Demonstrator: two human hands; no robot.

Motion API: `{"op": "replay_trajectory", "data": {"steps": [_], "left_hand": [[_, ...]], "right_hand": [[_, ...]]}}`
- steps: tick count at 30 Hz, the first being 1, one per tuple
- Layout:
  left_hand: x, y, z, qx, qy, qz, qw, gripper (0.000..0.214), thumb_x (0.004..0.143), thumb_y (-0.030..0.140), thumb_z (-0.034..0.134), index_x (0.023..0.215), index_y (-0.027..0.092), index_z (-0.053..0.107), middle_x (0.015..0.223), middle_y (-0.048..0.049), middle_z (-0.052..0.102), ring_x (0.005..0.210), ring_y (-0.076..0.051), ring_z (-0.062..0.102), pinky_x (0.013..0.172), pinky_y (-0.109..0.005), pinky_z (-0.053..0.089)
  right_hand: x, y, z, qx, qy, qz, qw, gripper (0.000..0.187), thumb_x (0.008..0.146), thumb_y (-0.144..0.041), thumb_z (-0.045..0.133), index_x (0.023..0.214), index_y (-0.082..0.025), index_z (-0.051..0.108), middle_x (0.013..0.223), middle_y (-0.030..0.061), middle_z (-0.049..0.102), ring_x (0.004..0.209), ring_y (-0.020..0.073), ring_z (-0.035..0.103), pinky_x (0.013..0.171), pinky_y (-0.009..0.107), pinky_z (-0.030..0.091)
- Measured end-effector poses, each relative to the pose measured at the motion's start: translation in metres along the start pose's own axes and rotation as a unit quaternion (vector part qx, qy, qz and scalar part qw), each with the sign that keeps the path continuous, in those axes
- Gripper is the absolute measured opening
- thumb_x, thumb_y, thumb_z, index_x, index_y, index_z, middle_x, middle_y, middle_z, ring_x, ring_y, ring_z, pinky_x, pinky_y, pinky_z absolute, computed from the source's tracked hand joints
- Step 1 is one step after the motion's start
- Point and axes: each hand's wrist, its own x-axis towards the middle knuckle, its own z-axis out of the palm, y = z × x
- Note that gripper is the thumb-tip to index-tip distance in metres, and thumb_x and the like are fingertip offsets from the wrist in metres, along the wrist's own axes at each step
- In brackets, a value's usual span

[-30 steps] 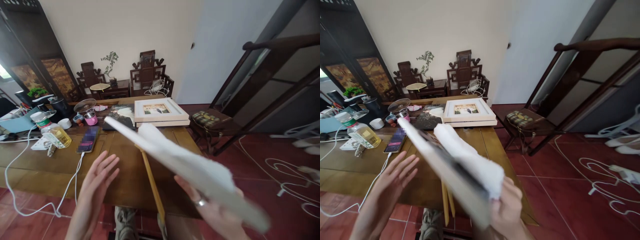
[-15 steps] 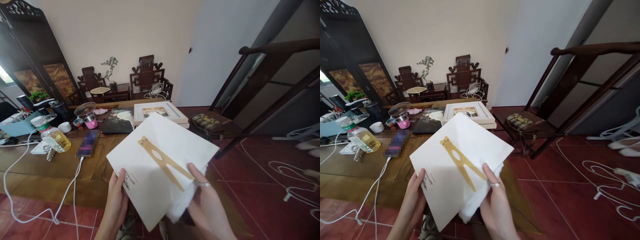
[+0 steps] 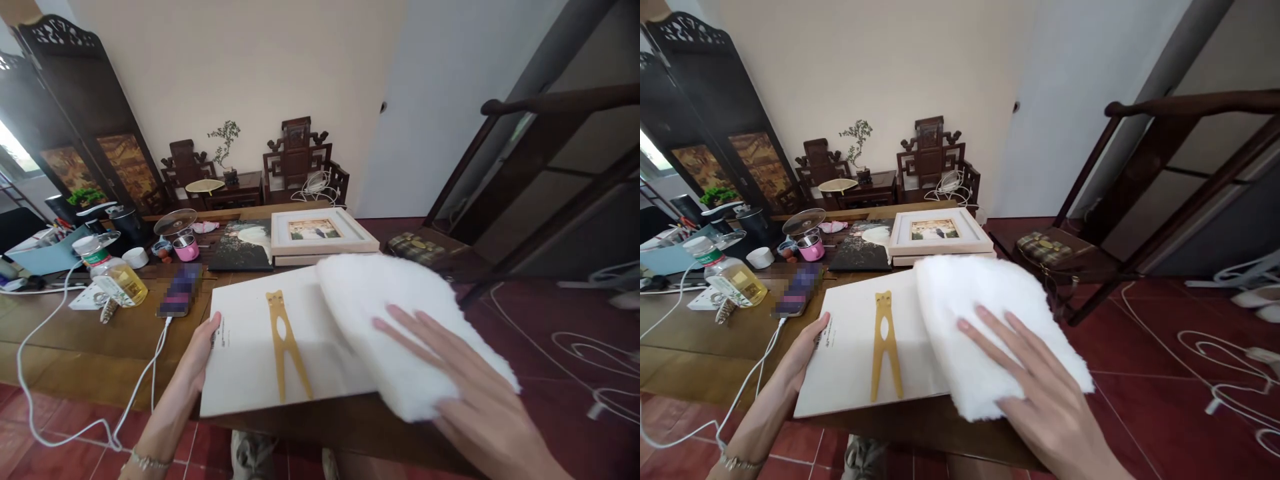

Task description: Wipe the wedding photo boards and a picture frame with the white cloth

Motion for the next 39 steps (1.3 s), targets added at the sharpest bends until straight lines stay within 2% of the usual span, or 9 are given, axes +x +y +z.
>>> {"op": "replay_trajectory", "data": {"steps": [1,4,12,18,20,24,30,35,39], "left_hand": [[0.003,0.001,0.0,0.009,-0.009,-0.004,1.0,0.031,0.095,0.027,0.046,0.114,0.009,0.062,0.071,-0.0098,0.074,0.051,-0.022,0.07,0.052,-0.03,0.056],[0.016,0.003,0.002,0.042,-0.018,0.005,0.999,0.029,0.094,0.026,0.048,0.112,0.009,0.063,0.069,-0.0092,0.074,0.049,-0.021,0.068,0.049,-0.029,0.054],[0.053,-0.008,0.014,0.103,-0.067,0.046,0.991,0.031,0.081,0.033,0.067,0.101,0.009,0.068,0.068,-0.0081,0.074,0.047,-0.02,0.064,0.049,-0.029,0.05],[0.07,-0.013,0.022,0.157,-0.047,0.107,0.981,0.031,0.075,0.034,0.072,0.092,0.008,0.067,0.075,-0.0089,0.073,0.058,-0.018,0.064,0.059,-0.026,0.048],[0.071,-0.014,0.022,0.228,-0.03,0.186,0.955,0.044,0.065,0.035,0.08,0.099,0.011,0.066,0.089,-0.0092,0.073,0.075,-0.021,0.067,0.07,-0.028,0.049],[0.065,-0.023,0.019,0.387,0.043,0.315,0.865,0.06,0.053,0.033,0.086,0.106,0.017,0.064,0.111,-0.0119,0.068,0.109,-0.032,0.059,0.097,-0.04,0.041],[0.066,-0.046,0.002,0.528,0.063,0.39,0.751,0.046,0.072,0.031,0.071,0.113,0.013,0.06,0.13,-0.0201,0.057,0.131,-0.037,0.04,0.109,-0.051,0.029],[0.078,-0.057,-0.019,0.553,0.006,0.413,0.723,0.053,0.085,0.037,0.056,0.131,0.01,0.049,0.151,-0.022,0.032,0.144,-0.035,0.022,0.114,-0.051,0.023],[0.095,-0.065,-0.035,0.576,-0.042,0.432,0.693,0.052,0.092,0.036,0.045,0.138,0.01,0.043,0.151,-0.0185,0.034,0.145,-0.028,0.02,0.117,-0.046,0.02]], "right_hand": [[0.019,0.0,0.003,-0.026,-0.055,-0.08,0.995,0.021,0.086,-0.01,0.051,0.07,-0.021,0.058,0.135,0.0033,0.057,0.13,0.0282,0.045,0.106,0.052,0.038],[0.049,0.004,0.014,-0.075,-0.08,-0.186,0.976,0.028,0.076,0.004,0.045,0.062,-0.019,0.051,0.138,0.0104,0.054,0.135,0.032,0.038,0.105,0.054,0.04],[0.032,0.026,0.044,-0.108,-0.141,-0.145,0.973,0.041,0.063,0.008,0.035,0.071,-0.019,0.064,0.135,0.0127,0.056,0.136,0.029,0.034,0.103,0.056,0.044],[0.032,0.037,0.064,-0.102,-0.163,-0.116,0.975,0.042,0.064,0.007,0.038,0.077,-0.019,0.069,0.138,0.0143,0.052,0.136,0.0312,0.032,0.105,0.059,0.04],[0.031,0.038,0.067,-0.101,-0.166,-0.117,0.974,0.042,0.064,0.007,0.038,0.078,-0.017,0.07,0.137,0.0163,0.053,0.136,0.0326,0.032,0.104,0.061,0.04],[0.031,0.036,0.071,-0.114,-0.175,-0.118,0.971,0.041,0.063,0.007,0.039,0.078,-0.015,0.07,0.136,0.0196,0.053,0.135,0.0356,0.032,0.102,0.063,0.039],[0.029,0.027,0.085,-0.109,-0.174,-0.118,0.972,0.042,0.062,0.008,0.039,0.08,-0.016,0.069,0.136,0.0181,0.053,0.136,0.0339,0.032,0.104,0.063,0.037],[0.027,0.027,0.1,-0.099,-0.191,-0.099,0.971,0.045,0.061,0.007,0.04,0.086,-0.018,0.068,0.138,0.0147,0.053,0.138,0.0314,0.032,0.107,0.061,0.035],[0.042,0.044,0.129,-0.089,-0.244,-0.093,0.961,0.047,0.061,0.005,0.042,0.094,-0.017,0.067,0.138,0.0143,0.054,0.135,0.0318,0.036,0.107,0.059,0.035]]}}
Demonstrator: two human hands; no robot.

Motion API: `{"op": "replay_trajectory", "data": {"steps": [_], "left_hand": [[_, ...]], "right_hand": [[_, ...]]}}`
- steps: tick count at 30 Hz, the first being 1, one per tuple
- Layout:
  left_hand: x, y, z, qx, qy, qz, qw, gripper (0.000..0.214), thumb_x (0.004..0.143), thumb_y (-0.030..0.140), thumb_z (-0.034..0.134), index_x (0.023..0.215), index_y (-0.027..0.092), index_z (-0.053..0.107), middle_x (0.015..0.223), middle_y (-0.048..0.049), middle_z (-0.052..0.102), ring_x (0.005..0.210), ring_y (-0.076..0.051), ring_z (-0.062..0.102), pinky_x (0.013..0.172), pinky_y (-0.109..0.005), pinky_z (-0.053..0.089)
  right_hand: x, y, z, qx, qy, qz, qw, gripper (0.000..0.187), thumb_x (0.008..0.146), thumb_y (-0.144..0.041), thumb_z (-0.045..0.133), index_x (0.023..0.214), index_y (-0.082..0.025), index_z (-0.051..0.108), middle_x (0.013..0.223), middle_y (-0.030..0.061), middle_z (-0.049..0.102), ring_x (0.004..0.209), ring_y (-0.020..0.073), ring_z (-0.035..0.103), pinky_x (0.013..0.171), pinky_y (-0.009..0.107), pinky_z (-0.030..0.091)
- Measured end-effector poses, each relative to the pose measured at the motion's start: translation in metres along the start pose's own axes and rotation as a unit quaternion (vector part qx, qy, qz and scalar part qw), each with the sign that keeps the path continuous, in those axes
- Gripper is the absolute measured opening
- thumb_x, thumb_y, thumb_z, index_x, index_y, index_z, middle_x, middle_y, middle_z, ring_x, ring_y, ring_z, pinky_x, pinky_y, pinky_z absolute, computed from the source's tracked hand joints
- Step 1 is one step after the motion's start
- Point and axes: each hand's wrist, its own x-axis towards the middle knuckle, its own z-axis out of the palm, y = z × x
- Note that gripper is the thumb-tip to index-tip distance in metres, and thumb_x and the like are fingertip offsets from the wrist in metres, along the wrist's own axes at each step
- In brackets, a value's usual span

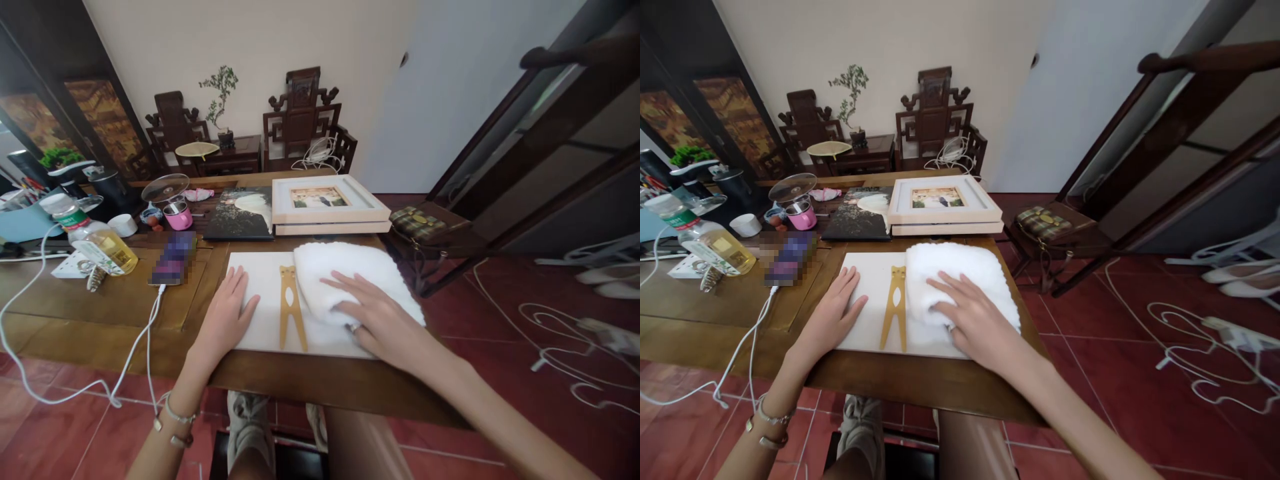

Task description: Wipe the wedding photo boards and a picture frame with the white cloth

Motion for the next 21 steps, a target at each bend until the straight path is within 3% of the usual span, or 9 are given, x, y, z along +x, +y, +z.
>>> {"op": "replay_trajectory", "data": {"steps": [5,9,12,17,21], "left_hand": [[0.002,-0.039,0.022,0.009,-0.003,0.005,1.0,0.052,0.093,0.033,0.044,0.14,0.01,0.042,0.151,-0.0171,0.035,0.145,-0.027,0.022,0.117,-0.045,0.021],[0.007,-0.064,0.039,0.013,-0.005,0.008,1.0,0.053,0.093,0.033,0.043,0.14,0.007,0.042,0.151,-0.0185,0.035,0.145,-0.027,0.022,0.117,-0.043,0.021],[0.008,-0.07,0.044,0.018,-0.009,0.008,1.0,0.053,0.094,0.033,0.042,0.139,0.005,0.041,0.151,-0.0201,0.034,0.145,-0.028,0.022,0.117,-0.044,0.021],[0.0,-0.063,0.041,0.005,0.003,0.014,1.0,0.048,0.094,0.03,0.042,0.138,0.011,0.044,0.151,-0.0171,0.037,0.144,-0.027,0.025,0.116,-0.044,0.024],[-0.002,-0.059,0.042,0.003,0.002,0.018,1.0,0.047,0.094,0.031,0.042,0.137,0.013,0.045,0.15,-0.0157,0.038,0.143,-0.027,0.026,0.116,-0.044,0.024]], "right_hand": [[0.035,0.02,0.055,-0.002,-0.023,0.036,0.999,0.046,0.066,0.004,0.042,0.101,-0.016,0.065,0.141,0.0154,0.05,0.137,0.033,0.033,0.108,0.06,0.034],[0.032,0.011,0.084,-0.019,-0.028,0.037,0.999,0.045,0.065,0.004,0.043,0.098,-0.016,0.066,0.141,0.0144,0.05,0.138,0.033,0.031,0.109,0.058,0.033],[0.012,-0.015,0.084,-0.013,-0.011,0.026,1.0,0.045,0.061,0.004,0.042,0.091,-0.018,0.068,0.141,0.012,0.051,0.138,0.0318,0.031,0.11,0.058,0.033],[-0.029,-0.057,0.061,0.022,-0.01,0.003,1.0,0.044,0.053,0.001,0.042,0.079,-0.024,0.067,0.145,0.0041,0.045,0.138,0.0301,0.032,0.109,0.058,0.035],[-0.038,-0.053,0.052,0.035,-0.038,0.0,0.999,0.042,0.055,0.001,0.041,0.077,-0.024,0.066,0.147,0.0021,0.043,0.139,0.0288,0.031,0.11,0.057,0.035]]}}
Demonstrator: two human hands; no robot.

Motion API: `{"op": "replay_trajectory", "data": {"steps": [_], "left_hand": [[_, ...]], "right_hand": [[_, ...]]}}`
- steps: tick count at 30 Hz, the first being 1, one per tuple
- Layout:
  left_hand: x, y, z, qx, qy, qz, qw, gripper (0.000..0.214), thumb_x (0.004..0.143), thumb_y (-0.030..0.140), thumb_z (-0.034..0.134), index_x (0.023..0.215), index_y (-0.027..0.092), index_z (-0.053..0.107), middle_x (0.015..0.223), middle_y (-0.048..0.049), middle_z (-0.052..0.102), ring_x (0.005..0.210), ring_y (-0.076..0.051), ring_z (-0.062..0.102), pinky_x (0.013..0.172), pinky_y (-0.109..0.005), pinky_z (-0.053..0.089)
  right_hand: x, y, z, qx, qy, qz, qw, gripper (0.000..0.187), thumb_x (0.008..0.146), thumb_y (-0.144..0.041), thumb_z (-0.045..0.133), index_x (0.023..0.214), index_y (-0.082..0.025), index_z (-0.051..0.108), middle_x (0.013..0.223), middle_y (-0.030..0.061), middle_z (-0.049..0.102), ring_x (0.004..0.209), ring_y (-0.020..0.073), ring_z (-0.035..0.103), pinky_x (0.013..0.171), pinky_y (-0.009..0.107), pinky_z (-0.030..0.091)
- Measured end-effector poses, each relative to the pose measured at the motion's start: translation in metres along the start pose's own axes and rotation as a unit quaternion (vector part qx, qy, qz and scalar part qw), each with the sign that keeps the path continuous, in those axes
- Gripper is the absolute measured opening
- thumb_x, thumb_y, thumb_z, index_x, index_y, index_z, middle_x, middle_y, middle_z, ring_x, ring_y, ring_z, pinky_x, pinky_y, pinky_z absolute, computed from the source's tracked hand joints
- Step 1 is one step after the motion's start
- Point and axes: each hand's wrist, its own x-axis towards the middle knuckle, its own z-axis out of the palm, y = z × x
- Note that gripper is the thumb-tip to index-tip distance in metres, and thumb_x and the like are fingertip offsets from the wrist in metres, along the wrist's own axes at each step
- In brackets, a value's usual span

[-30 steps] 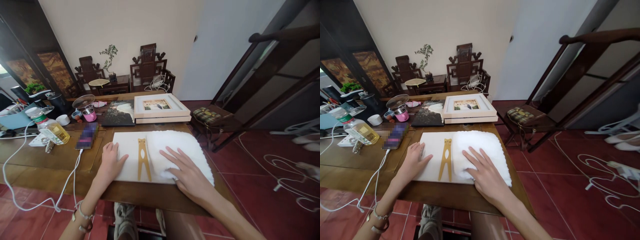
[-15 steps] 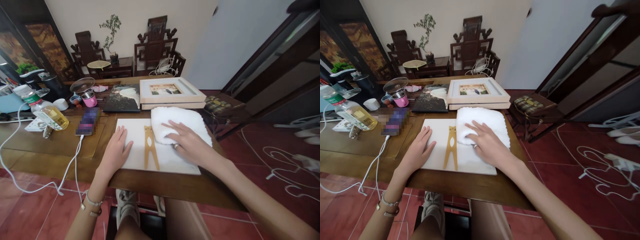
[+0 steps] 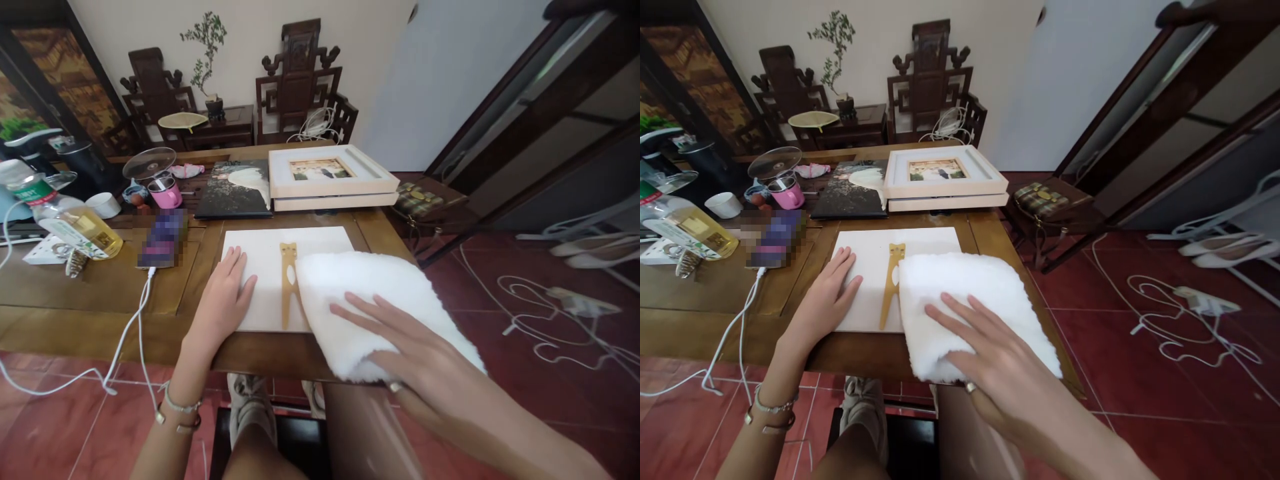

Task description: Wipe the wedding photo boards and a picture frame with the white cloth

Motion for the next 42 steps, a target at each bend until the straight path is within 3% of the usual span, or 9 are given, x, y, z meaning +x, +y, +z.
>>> {"op": "replay_trajectory", "data": {"steps": [6,10,14,19,24,28,36,39,42], "left_hand": [[0.006,0.002,0.007,0.005,-0.007,0.0,1.0,0.048,0.094,0.031,0.041,0.138,0.011,0.044,0.15,-0.0167,0.038,0.143,-0.026,0.026,0.116,-0.045,0.024],[0.008,0.002,0.009,0.011,-0.011,0.003,1.0,0.049,0.094,0.03,0.04,0.138,0.009,0.044,0.15,-0.0176,0.038,0.144,-0.026,0.026,0.117,-0.043,0.023],[0.006,-0.003,0.008,-0.003,-0.01,-0.004,1.0,0.048,0.094,0.03,0.042,0.138,0.011,0.044,0.15,-0.0167,0.037,0.144,-0.026,0.026,0.117,-0.044,0.023],[0.0,-0.009,0.002,-0.001,-0.003,-0.004,1.0,0.048,0.094,0.029,0.042,0.138,0.01,0.044,0.15,-0.0176,0.037,0.143,-0.027,0.026,0.116,-0.045,0.023],[-0.006,-0.011,-0.005,0.024,-0.001,0.008,1.0,0.047,0.095,0.027,0.04,0.137,0.008,0.043,0.149,-0.0187,0.038,0.143,-0.027,0.026,0.116,-0.046,0.026],[-0.006,-0.01,-0.004,0.033,0.002,0.015,0.999,0.046,0.095,0.027,0.04,0.137,0.008,0.043,0.149,-0.0189,0.038,0.143,-0.027,0.026,0.116,-0.046,0.026],[-0.001,-0.011,0.003,0.035,-0.005,0.014,0.999,0.048,0.095,0.028,0.04,0.137,0.005,0.043,0.149,-0.0201,0.038,0.143,-0.028,0.027,0.116,-0.046,0.027],[0.0,-0.012,0.005,0.035,-0.004,0.014,0.999,0.048,0.095,0.028,0.041,0.137,0.005,0.043,0.149,-0.0204,0.038,0.143,-0.028,0.028,0.116,-0.047,0.027],[-0.001,-0.014,0.003,0.037,-0.003,0.014,0.999,0.047,0.095,0.027,0.041,0.137,0.006,0.043,0.149,-0.0198,0.038,0.143,-0.028,0.027,0.116,-0.047,0.027]], "right_hand": [[0.044,0.061,0.013,-0.019,0.01,0.027,0.999,0.036,0.07,-0.001,0.047,0.094,-0.017,0.068,0.143,0.0131,0.048,0.138,0.0325,0.032,0.11,0.06,0.03],[0.078,0.091,0.022,-0.055,0.007,0.064,0.996,0.037,0.074,-0.002,0.048,0.104,-0.016,0.065,0.141,0.0133,0.051,0.137,0.0319,0.034,0.111,0.057,0.031],[0.075,0.078,0.025,-0.066,0.005,0.057,0.996,0.034,0.075,-0.002,0.047,0.1,-0.016,0.065,0.139,0.0141,0.052,0.137,0.0322,0.034,0.11,0.058,0.032],[0.03,0.014,0.015,-0.035,0.032,0.02,0.999,0.033,0.064,0.0,0.044,0.081,-0.021,0.065,0.14,0.0109,0.052,0.137,0.0319,0.034,0.109,0.059,0.035],[-0.002,-0.026,-0.011,0.009,-0.033,-0.008,0.999,0.032,0.061,-0.004,0.046,0.076,-0.026,0.063,0.143,0.0034,0.049,0.137,0.0301,0.034,0.107,0.057,0.039],[0.011,-0.005,-0.014,0.016,-0.036,0.018,0.999,0.033,0.069,-0.001,0.042,0.084,-0.022,0.064,0.142,0.0069,0.049,0.136,0.0264,0.038,0.109,0.054,0.037],[0.091,0.087,0.021,-0.05,-0.02,0.056,0.997,0.031,0.078,-0.005,0.044,0.102,-0.014,0.063,0.139,0.0194,0.05,0.136,0.0343,0.034,0.109,0.06,0.032],[0.096,0.09,0.027,-0.06,-0.01,0.06,0.996,0.03,0.079,-0.005,0.044,0.102,-0.014,0.062,0.137,0.0191,0.053,0.137,0.0334,0.034,0.109,0.059,0.032],[0.077,0.064,0.025,-0.055,-0.001,0.047,0.997,0.03,0.075,-0.003,0.044,0.095,-0.015,0.063,0.138,0.0178,0.053,0.137,0.0325,0.035,0.11,0.058,0.031]]}}
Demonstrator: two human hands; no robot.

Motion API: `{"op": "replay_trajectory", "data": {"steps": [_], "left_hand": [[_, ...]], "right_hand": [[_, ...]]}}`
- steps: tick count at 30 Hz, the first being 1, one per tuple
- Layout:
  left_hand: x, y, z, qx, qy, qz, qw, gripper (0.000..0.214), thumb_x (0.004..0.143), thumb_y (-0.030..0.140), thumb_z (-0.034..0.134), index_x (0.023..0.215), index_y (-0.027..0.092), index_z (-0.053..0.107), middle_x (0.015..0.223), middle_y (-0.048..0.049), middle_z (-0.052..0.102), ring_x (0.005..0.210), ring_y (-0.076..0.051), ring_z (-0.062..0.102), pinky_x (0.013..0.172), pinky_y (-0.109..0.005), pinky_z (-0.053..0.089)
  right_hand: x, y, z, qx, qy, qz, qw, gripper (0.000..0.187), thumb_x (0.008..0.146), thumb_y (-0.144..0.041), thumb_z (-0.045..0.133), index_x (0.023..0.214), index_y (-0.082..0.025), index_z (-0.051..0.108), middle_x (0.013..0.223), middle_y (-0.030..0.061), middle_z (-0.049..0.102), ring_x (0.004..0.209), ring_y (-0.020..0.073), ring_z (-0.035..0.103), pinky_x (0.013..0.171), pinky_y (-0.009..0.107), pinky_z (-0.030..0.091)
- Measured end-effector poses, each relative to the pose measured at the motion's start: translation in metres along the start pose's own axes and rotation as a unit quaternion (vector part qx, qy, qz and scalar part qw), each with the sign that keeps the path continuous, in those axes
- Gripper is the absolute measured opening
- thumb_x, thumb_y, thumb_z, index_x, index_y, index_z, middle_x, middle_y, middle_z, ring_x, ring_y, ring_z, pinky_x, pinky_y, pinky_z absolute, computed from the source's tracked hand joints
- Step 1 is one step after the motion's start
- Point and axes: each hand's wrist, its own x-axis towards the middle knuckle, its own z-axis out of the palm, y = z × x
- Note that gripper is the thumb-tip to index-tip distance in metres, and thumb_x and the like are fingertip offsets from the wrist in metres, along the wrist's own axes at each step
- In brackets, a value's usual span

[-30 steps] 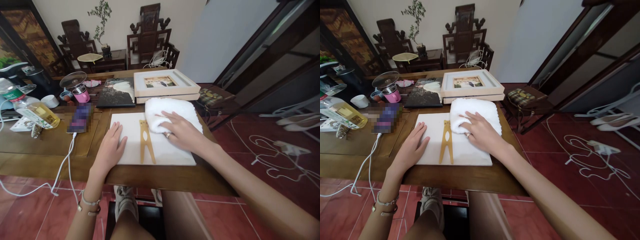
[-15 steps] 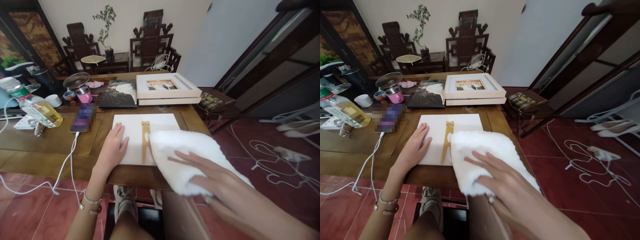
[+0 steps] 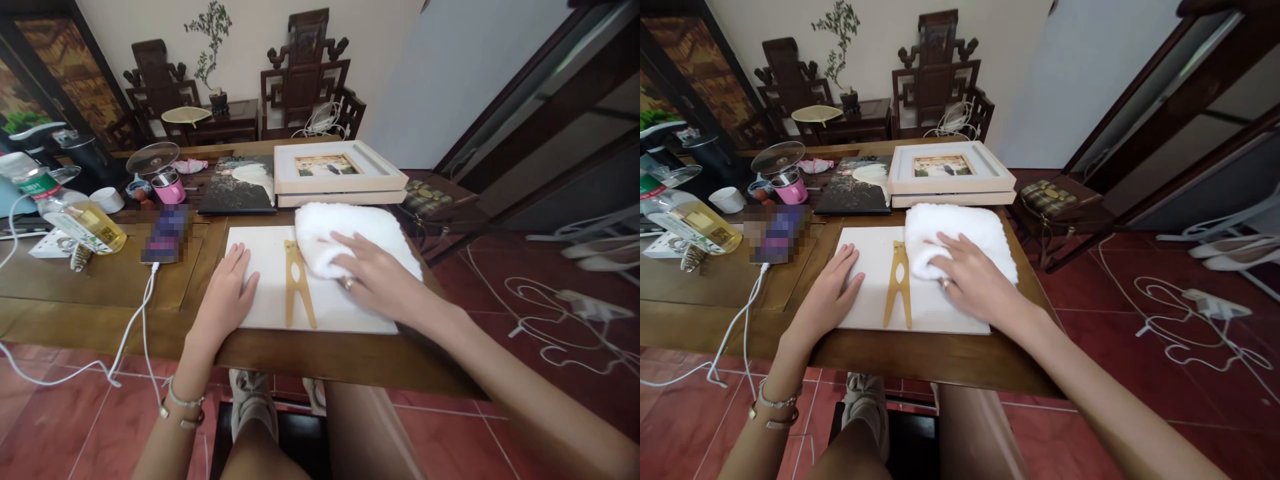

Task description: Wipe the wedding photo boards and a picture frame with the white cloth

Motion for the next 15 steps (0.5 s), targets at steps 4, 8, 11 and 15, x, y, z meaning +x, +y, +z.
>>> {"op": "replay_trajectory", "data": {"steps": [4,8,11,15], "left_hand": [[-0.005,-0.004,-0.006,0.007,0.002,-0.002,1.0,0.047,0.095,0.026,0.041,0.136,0.005,0.043,0.148,-0.0204,0.039,0.142,-0.028,0.028,0.116,-0.046,0.028],[-0.009,-0.006,-0.011,0.015,0.01,0.003,1.0,0.046,0.095,0.025,0.042,0.136,0.004,0.043,0.147,-0.0215,0.04,0.142,-0.029,0.029,0.115,-0.047,0.029],[-0.011,-0.005,-0.012,0.017,0.013,0.007,1.0,0.046,0.095,0.025,0.041,0.136,0.005,0.044,0.147,-0.0212,0.04,0.141,-0.029,0.03,0.114,-0.048,0.03],[-0.01,-0.004,-0.011,0.018,0.009,0.004,1.0,0.045,0.095,0.025,0.041,0.136,0.006,0.044,0.148,-0.0204,0.04,0.141,-0.029,0.03,0.114,-0.049,0.03]], "right_hand": [[-0.048,-0.05,-0.02,0.022,0.003,-0.034,0.999,0.032,0.066,0.0,0.043,0.083,-0.019,0.062,0.141,0.0123,0.05,0.138,0.0307,0.033,0.109,0.058,0.034],[-0.081,-0.081,-0.044,0.042,-0.027,-0.106,0.993,0.028,0.064,-0.003,0.046,0.077,-0.023,0.06,0.145,0.0067,0.046,0.137,0.029,0.034,0.107,0.053,0.04],[-0.084,-0.078,-0.05,0.066,-0.019,-0.108,0.992,0.033,0.067,-0.004,0.045,0.085,-0.025,0.062,0.147,0.0019,0.044,0.135,0.0254,0.038,0.107,0.047,0.042],[-0.055,-0.049,-0.034,0.067,-0.038,-0.019,0.997,0.03,0.073,-0.007,0.043,0.089,-0.023,0.063,0.147,0.007,0.043,0.136,0.0297,0.036,0.104,0.054,0.043]]}}
